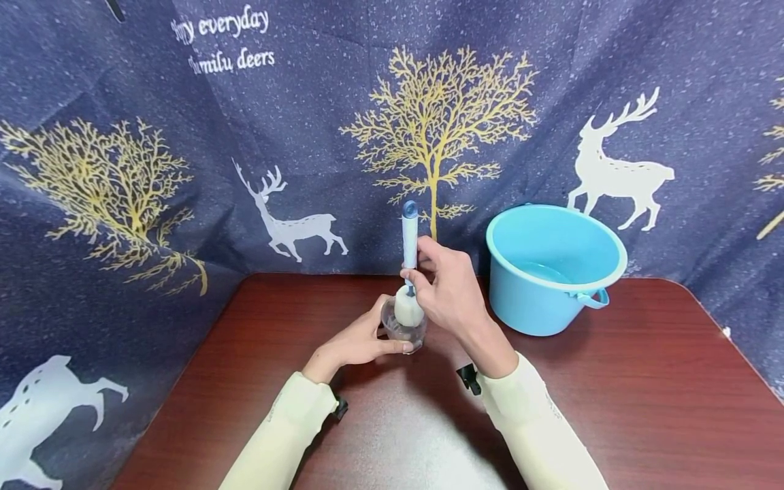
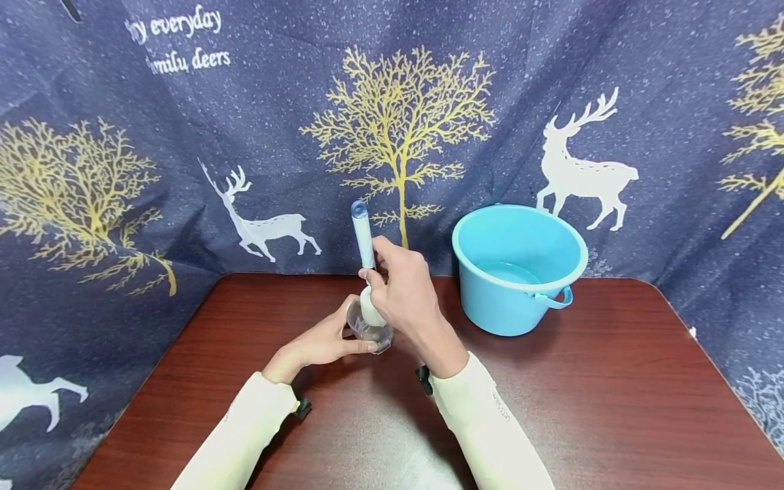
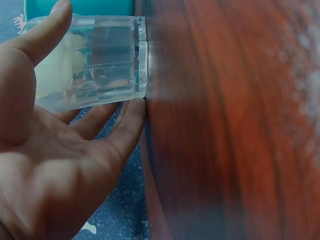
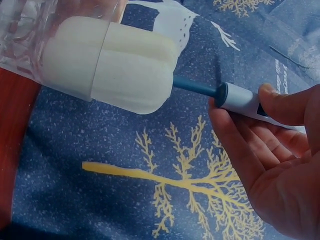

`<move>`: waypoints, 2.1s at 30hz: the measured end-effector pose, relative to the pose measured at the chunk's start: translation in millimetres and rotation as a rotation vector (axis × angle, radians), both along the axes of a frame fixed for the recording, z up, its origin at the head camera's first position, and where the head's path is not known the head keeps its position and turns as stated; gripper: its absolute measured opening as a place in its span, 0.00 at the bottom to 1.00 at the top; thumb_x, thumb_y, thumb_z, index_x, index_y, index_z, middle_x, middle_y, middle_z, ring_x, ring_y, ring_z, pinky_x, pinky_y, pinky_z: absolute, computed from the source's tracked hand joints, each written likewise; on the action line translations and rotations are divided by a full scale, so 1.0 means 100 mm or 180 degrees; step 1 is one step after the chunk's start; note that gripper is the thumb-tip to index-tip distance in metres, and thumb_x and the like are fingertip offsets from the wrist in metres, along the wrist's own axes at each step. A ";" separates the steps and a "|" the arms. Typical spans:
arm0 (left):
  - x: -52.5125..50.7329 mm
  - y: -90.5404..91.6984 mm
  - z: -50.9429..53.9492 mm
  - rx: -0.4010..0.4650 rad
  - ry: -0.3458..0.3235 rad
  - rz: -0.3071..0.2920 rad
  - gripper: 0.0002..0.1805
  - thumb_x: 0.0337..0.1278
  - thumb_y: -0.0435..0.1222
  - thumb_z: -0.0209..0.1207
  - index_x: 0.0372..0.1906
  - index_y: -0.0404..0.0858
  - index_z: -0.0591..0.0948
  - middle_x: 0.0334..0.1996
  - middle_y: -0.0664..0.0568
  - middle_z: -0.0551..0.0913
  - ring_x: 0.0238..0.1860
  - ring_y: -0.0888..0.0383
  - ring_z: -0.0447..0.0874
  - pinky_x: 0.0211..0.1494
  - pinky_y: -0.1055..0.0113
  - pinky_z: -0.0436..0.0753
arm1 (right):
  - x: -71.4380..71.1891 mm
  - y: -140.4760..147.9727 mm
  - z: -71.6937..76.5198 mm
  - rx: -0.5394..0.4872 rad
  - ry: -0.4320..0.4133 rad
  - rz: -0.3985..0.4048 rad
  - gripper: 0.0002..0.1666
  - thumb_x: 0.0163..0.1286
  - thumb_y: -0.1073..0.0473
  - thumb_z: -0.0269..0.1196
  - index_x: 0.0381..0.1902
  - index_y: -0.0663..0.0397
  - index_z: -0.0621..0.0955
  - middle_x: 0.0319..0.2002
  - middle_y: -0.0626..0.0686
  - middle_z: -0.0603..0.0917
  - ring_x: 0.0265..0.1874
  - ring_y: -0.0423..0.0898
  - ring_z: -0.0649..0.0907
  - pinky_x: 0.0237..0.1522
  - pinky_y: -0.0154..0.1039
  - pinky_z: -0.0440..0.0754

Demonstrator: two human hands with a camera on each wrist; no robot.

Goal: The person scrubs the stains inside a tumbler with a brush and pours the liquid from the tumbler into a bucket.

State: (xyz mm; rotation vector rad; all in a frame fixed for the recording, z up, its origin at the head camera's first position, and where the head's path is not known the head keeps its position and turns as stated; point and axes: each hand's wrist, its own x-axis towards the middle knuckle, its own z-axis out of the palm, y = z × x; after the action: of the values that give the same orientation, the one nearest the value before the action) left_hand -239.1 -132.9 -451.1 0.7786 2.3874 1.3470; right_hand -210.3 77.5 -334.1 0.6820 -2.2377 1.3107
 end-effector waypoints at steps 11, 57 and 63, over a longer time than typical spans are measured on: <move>0.01 0.01 0.02 0.0028 -0.0039 0.0002 0.42 0.63 0.42 0.75 0.73 0.45 0.60 0.66 0.50 0.74 0.67 0.56 0.76 0.73 0.52 0.76 | 0.00 0.00 0.01 0.0124 0.0049 -0.0061 0.12 0.68 0.69 0.72 0.42 0.52 0.81 0.34 0.49 0.92 0.36 0.41 0.91 0.38 0.44 0.84; 0.01 0.01 0.02 -0.0020 0.0055 0.0011 0.46 0.63 0.43 0.75 0.76 0.46 0.58 0.68 0.52 0.73 0.68 0.58 0.74 0.73 0.55 0.76 | 0.09 -0.02 0.04 0.0208 -0.0360 -0.0057 0.09 0.70 0.66 0.70 0.39 0.53 0.78 0.35 0.49 0.92 0.27 0.40 0.88 0.25 0.40 0.74; 0.02 0.01 0.02 0.0013 0.0063 -0.0015 0.43 0.63 0.42 0.75 0.73 0.45 0.60 0.67 0.52 0.75 0.68 0.58 0.76 0.73 0.56 0.76 | 0.08 -0.03 0.02 0.0071 -0.0319 0.0073 0.10 0.70 0.69 0.70 0.39 0.53 0.78 0.35 0.50 0.92 0.32 0.42 0.91 0.30 0.40 0.79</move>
State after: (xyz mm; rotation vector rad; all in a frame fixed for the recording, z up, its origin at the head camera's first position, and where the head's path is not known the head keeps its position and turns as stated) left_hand -237.5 -131.8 -449.0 0.8019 2.3971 1.3490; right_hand -202.3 74.6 -332.1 0.6652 -2.3336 1.3608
